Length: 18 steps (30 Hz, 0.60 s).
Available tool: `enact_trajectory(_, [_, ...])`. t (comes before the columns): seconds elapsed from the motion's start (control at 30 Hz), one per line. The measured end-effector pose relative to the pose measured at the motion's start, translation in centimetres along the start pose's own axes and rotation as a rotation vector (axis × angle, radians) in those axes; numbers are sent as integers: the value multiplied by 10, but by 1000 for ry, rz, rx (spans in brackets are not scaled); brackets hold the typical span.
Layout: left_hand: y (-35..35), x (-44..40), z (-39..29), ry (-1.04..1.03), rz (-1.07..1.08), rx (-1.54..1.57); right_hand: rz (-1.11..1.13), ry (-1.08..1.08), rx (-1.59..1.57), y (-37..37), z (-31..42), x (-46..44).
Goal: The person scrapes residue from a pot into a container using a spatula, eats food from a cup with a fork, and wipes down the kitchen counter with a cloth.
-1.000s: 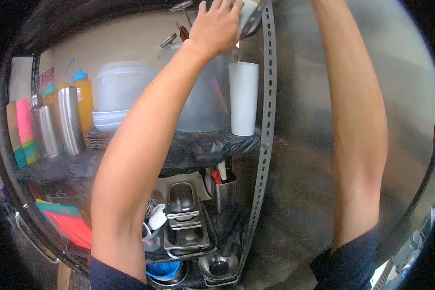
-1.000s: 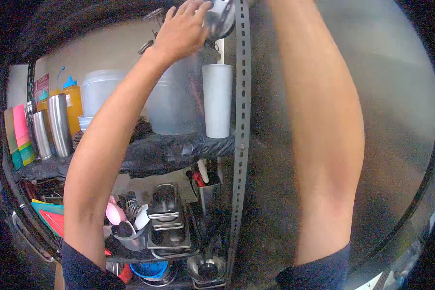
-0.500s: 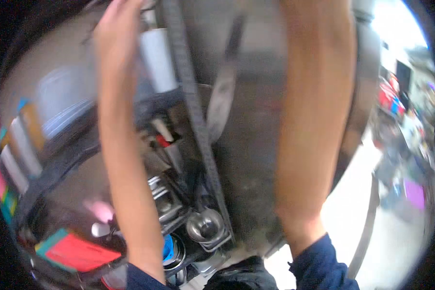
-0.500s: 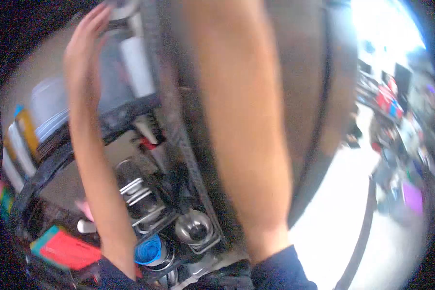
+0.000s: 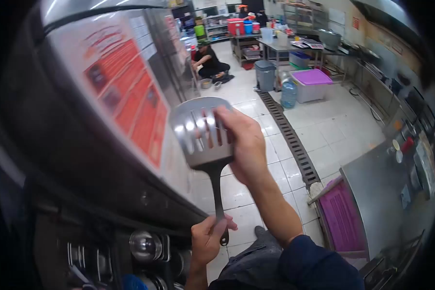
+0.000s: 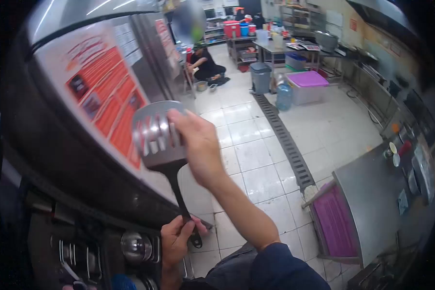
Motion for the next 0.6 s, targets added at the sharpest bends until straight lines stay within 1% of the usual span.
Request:
enact_trajectory(0.03, [-17, -13, 8, -2, 26, 1, 25, 44, 33, 39, 4, 0])
enact_trajectory(0.1, [-54, -46, 23, 74, -25, 31, 51, -135, 5, 112, 9, 10])
enact_trajectory(0.13, [-80, -66, 28, 177, -56, 162, 89, -150, 76, 153, 10, 21])
enact_trajectory(0.17, [-106, -88, 41, 175, -33, 177, 125, -167, 152, 191, 9, 36])
enact_trajectory(0.23, [-163, -143, 67, 86, 13, 276, 23, -280, 310, 261, 15, 65])
enact_trajectory(0.27, [-192, -163, 77, 152, -2, 376, -62, -297, 380, 283, 20, 82])
enact_trajectory(0.3, [-223, -184, 84, 175, 46, 388, -158, -312, 442, 305, 28, 93])
enact_trajectory(0.37, [-280, -223, 99, 168, 74, 326, -179, -526, 433, 354, 48, 103])
enact_trajectory(0.4, [-305, -240, 113, 202, 109, 293, -238, -467, 425, 375, 60, 102])
enact_trajectory(0.43, [-322, -250, 124, 218, 136, 301, -271, -465, 424, 386, 66, 101])
enact_trajectory(0.5, [-379, -279, 147, 237, 190, 287, -403, -499, 436, 435, 93, 95])
enact_trajectory(0.57, [-426, -309, 165, 238, 299, 237, -508, -487, 401, 478, 108, 83])
enact_trajectory(0.6, [-449, -325, 171, 214, 323, 247, -573, -440, 510, 499, 118, 76])
Point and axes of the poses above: each hand's wrist, its own x-axis away from the middle knuckle, its own y-axis out of the back of the hand, z = x × y, the point moved 3 cm from there along -x, towards the middle knuckle, and after that the axes turned 7 degrees about -y, right-handed, at the moved point
